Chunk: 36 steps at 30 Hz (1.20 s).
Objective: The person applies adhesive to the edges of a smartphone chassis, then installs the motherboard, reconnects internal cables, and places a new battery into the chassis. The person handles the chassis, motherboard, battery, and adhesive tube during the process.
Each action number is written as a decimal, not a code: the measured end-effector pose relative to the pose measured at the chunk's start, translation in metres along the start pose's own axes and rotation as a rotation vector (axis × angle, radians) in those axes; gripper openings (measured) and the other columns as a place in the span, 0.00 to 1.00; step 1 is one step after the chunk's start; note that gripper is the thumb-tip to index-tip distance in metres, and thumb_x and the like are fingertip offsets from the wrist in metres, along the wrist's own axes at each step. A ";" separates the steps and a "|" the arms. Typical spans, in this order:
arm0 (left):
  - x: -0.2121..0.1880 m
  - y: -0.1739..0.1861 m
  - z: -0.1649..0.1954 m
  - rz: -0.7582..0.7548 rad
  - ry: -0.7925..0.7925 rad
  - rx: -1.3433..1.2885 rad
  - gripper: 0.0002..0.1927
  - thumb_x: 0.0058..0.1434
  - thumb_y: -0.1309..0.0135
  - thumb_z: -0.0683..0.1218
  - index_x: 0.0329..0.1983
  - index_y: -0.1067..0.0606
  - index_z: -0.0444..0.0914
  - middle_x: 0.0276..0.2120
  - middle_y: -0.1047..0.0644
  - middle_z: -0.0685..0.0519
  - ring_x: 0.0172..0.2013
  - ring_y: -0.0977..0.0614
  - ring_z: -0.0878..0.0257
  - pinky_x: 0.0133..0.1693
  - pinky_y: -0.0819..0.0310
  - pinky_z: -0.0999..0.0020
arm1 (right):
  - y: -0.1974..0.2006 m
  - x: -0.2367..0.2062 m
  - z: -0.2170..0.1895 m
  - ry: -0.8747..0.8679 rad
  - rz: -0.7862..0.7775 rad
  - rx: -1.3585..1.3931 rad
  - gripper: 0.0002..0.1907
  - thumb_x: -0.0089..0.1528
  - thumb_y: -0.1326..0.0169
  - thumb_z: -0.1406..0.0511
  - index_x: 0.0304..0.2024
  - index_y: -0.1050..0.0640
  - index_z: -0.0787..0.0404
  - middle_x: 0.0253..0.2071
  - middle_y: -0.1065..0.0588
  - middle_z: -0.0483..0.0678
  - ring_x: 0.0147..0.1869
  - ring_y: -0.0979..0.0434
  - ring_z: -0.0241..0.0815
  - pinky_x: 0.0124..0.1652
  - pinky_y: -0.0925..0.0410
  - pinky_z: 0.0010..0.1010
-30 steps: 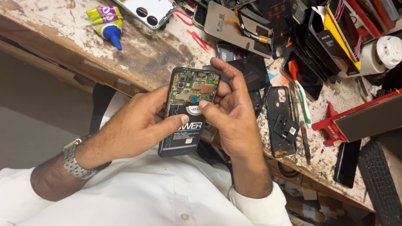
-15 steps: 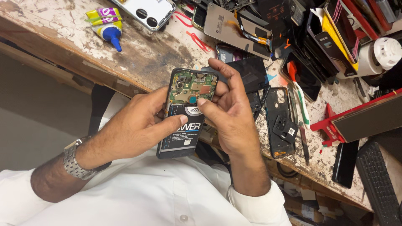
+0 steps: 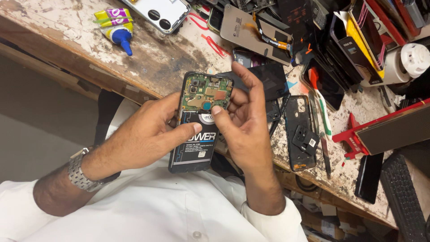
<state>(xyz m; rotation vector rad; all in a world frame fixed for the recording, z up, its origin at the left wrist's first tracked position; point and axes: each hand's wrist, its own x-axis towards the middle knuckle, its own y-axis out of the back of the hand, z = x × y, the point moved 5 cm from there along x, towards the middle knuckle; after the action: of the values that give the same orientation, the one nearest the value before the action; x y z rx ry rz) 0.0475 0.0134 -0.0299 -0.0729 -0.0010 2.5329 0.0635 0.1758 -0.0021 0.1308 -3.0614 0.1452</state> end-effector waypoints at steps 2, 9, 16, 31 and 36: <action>0.001 0.000 0.000 -0.001 -0.004 -0.004 0.23 0.62 0.45 0.43 0.61 0.30 0.35 0.40 0.15 0.50 0.38 0.13 0.68 0.38 0.15 0.69 | -0.001 -0.001 0.000 0.018 0.011 -0.042 0.37 0.67 0.51 0.80 0.76 0.48 0.63 0.57 0.26 0.57 0.60 0.23 0.41 0.62 0.27 0.33; 0.001 0.001 0.002 0.002 -0.013 0.012 0.23 0.63 0.46 0.43 0.61 0.31 0.35 0.40 0.15 0.50 0.37 0.12 0.67 0.37 0.13 0.70 | -0.003 -0.002 0.002 0.064 0.027 -0.122 0.36 0.69 0.52 0.80 0.76 0.48 0.65 0.57 0.25 0.58 0.59 0.23 0.41 0.61 0.27 0.32; 0.000 0.001 0.002 0.015 -0.047 0.014 0.22 0.63 0.46 0.43 0.59 0.30 0.33 0.40 0.15 0.50 0.38 0.12 0.67 0.38 0.14 0.69 | -0.001 -0.003 0.003 0.019 0.002 -0.096 0.36 0.68 0.52 0.79 0.76 0.48 0.64 0.57 0.25 0.58 0.61 0.23 0.41 0.62 0.27 0.33; -0.002 0.000 0.002 0.026 0.004 0.085 0.21 0.62 0.46 0.43 0.58 0.30 0.34 0.37 0.15 0.51 0.33 0.12 0.69 0.31 0.15 0.71 | 0.000 -0.001 0.006 -0.069 0.024 -0.034 0.38 0.64 0.49 0.79 0.74 0.45 0.65 0.56 0.25 0.56 0.59 0.23 0.41 0.61 0.29 0.33; -0.001 0.000 0.003 0.026 -0.022 0.077 0.21 0.63 0.47 0.43 0.59 0.30 0.34 0.37 0.15 0.50 0.33 0.13 0.69 0.31 0.15 0.72 | 0.000 -0.001 0.005 -0.102 0.005 -0.014 0.39 0.63 0.48 0.79 0.75 0.45 0.64 0.57 0.26 0.54 0.60 0.25 0.41 0.62 0.31 0.32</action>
<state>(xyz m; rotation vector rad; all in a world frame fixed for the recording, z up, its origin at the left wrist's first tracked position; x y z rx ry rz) 0.0486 0.0131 -0.0264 -0.0150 0.0896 2.5569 0.0645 0.1756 -0.0075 0.1342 -3.1638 0.1211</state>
